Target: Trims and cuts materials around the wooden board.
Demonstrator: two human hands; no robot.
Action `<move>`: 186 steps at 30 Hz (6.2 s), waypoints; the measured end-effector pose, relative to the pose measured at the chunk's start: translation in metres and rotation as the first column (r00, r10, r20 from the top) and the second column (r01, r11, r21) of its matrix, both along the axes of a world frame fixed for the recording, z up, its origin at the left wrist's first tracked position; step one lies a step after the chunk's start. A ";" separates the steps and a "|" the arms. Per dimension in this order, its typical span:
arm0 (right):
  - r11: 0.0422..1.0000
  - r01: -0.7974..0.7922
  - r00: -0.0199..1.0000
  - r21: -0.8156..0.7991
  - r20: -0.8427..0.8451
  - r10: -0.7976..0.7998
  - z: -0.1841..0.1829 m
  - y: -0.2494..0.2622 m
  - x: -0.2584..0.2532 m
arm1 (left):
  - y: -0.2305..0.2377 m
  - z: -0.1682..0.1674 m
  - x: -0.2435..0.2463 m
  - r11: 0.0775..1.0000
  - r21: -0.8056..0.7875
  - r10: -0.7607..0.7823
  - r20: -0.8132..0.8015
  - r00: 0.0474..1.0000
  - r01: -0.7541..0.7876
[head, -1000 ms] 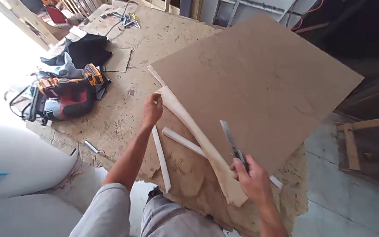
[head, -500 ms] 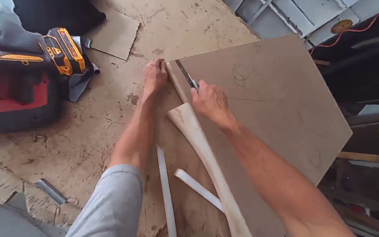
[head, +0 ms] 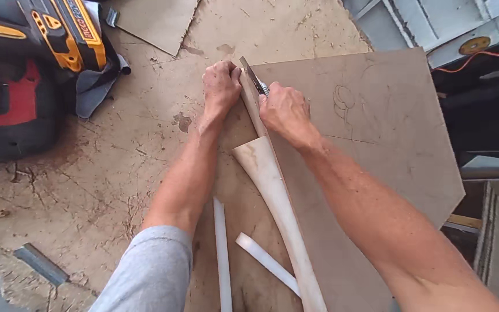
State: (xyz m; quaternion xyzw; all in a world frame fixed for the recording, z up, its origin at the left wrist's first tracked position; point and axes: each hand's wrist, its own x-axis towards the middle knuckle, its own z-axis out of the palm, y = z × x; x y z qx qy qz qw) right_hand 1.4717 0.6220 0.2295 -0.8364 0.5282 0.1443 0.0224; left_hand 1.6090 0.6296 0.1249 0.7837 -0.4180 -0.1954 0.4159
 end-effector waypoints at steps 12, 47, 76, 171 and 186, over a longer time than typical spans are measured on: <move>0.998 -0.028 0.994 0.048 -0.104 0.033 0.018 -0.004 0.025 | 0.000 0.000 -0.002 0.999 -0.032 0.028 0.011 1.000 -0.028; 1.000 -0.021 0.989 0.017 -0.143 0.023 0.017 0.083 -0.056 | 0.006 0.000 -0.002 0.990 -0.066 0.117 -0.080 0.990 -0.122; 0.987 0.103 0.969 0.122 -0.237 -0.071 0.012 0.133 -0.131 | 0.122 0.021 -0.076 0.991 -0.059 -0.114 0.043 0.993 0.117; 0.593 0.703 0.177 0.393 0.711 -0.681 -0.074 0.677 -0.701 | 0.438 0.060 -0.411 0.882 0.250 -0.423 0.052 0.905 0.399; 0.804 0.571 0.403 0.168 0.796 -0.452 -0.034 0.579 -0.645 | 0.412 0.151 -0.278 0.935 0.319 -0.230 0.218 0.949 0.153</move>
